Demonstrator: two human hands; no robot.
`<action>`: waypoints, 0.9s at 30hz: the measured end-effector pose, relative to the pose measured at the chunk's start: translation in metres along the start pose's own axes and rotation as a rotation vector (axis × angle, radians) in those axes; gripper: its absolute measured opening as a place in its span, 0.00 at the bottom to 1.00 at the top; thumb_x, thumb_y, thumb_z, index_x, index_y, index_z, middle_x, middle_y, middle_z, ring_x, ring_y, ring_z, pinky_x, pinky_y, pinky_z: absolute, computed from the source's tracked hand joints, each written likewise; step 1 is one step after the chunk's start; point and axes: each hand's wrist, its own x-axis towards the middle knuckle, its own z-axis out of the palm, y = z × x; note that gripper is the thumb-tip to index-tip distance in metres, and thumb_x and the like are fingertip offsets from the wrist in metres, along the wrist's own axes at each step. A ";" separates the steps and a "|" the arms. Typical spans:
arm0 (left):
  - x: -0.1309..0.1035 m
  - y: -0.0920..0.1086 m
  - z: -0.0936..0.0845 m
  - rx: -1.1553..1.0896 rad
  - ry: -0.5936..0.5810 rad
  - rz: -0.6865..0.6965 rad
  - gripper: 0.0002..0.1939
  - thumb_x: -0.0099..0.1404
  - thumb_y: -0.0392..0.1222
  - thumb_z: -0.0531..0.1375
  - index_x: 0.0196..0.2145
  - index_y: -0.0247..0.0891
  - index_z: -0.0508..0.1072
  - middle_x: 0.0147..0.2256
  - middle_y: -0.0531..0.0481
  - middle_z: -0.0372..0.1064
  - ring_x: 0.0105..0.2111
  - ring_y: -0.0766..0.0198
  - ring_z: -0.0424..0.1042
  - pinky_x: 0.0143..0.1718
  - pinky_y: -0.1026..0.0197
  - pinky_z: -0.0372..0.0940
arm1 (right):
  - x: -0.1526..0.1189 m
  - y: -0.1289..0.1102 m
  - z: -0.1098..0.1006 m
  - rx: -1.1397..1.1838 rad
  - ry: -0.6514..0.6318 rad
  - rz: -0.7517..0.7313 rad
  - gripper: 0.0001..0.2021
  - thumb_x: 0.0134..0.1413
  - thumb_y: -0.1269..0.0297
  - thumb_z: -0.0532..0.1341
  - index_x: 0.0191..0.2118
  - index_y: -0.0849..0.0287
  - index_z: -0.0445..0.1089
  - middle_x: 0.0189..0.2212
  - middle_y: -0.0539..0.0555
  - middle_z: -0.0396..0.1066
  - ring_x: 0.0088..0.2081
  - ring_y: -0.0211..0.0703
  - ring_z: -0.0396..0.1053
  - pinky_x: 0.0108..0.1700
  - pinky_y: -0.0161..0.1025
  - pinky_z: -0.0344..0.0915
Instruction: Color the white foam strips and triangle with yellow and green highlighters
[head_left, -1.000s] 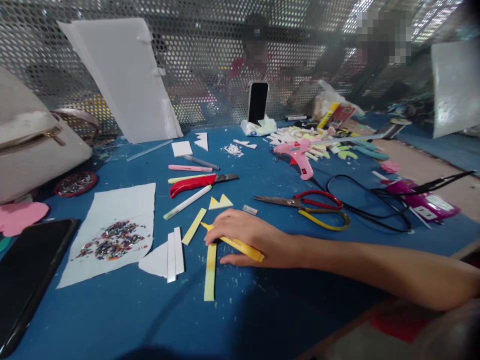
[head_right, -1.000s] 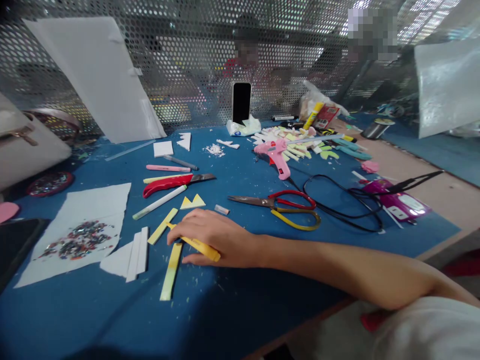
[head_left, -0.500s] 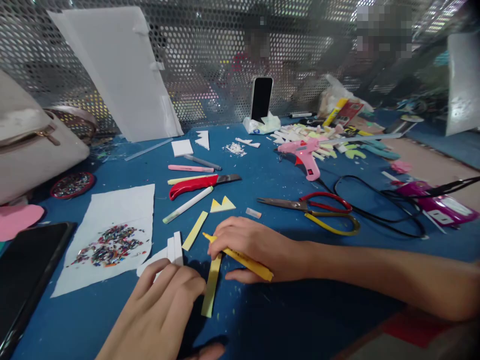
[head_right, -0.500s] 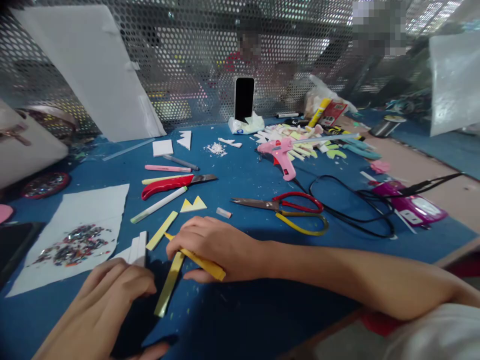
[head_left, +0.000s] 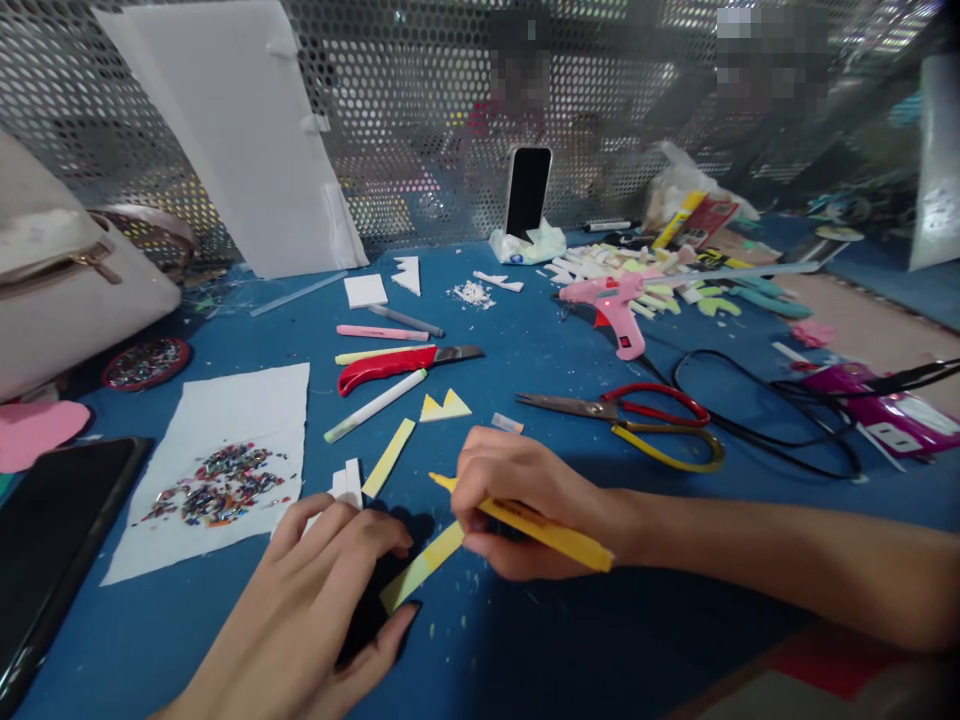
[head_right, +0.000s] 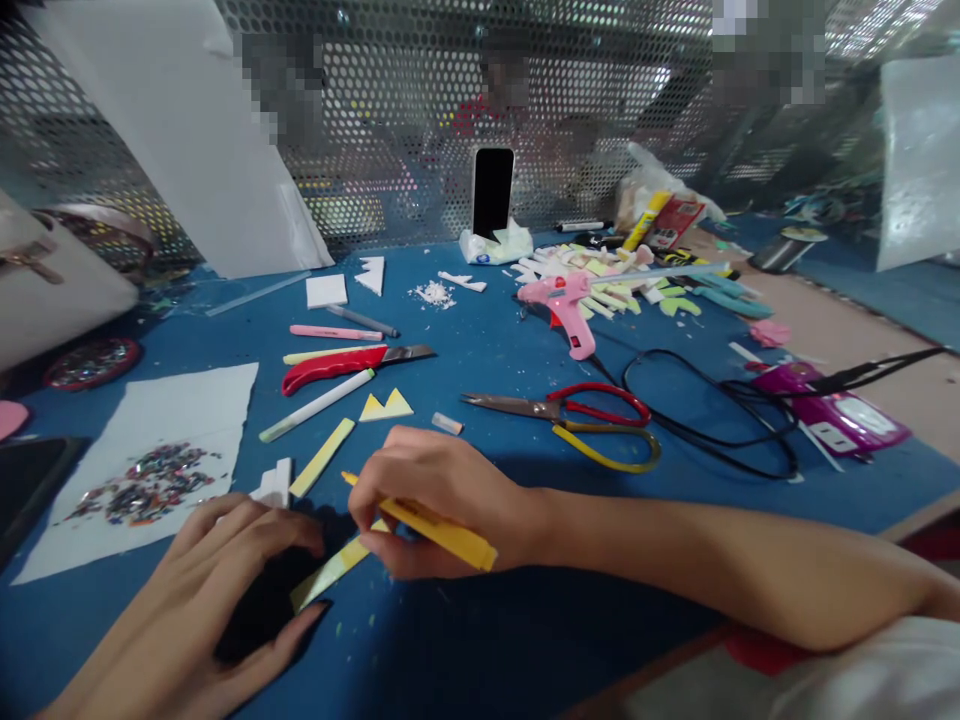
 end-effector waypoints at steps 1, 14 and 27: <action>-0.001 -0.001 0.000 -0.020 0.002 -0.010 0.08 0.67 0.39 0.56 0.45 0.45 0.64 0.40 0.53 0.73 0.40 0.58 0.73 0.48 0.55 0.61 | -0.001 -0.001 0.000 0.064 0.037 0.026 0.04 0.63 0.68 0.57 0.35 0.58 0.65 0.28 0.50 0.70 0.32 0.39 0.62 0.40 0.38 0.60; 0.003 -0.010 -0.003 -0.212 -0.049 -0.055 0.10 0.66 0.38 0.57 0.45 0.46 0.66 0.39 0.51 0.72 0.42 0.59 0.72 0.40 0.62 0.70 | -0.002 -0.011 0.003 0.553 -0.159 0.495 0.15 0.65 0.60 0.57 0.27 0.59 0.57 0.17 0.44 0.60 0.18 0.28 0.57 0.19 0.24 0.52; 0.002 -0.011 -0.001 -0.219 -0.057 -0.033 0.14 0.70 0.38 0.55 0.53 0.48 0.63 0.42 0.51 0.72 0.48 0.58 0.69 0.44 0.59 0.69 | -0.001 -0.009 0.004 0.406 -0.222 0.368 0.16 0.64 0.60 0.60 0.26 0.61 0.64 0.19 0.45 0.62 0.20 0.29 0.58 0.24 0.26 0.53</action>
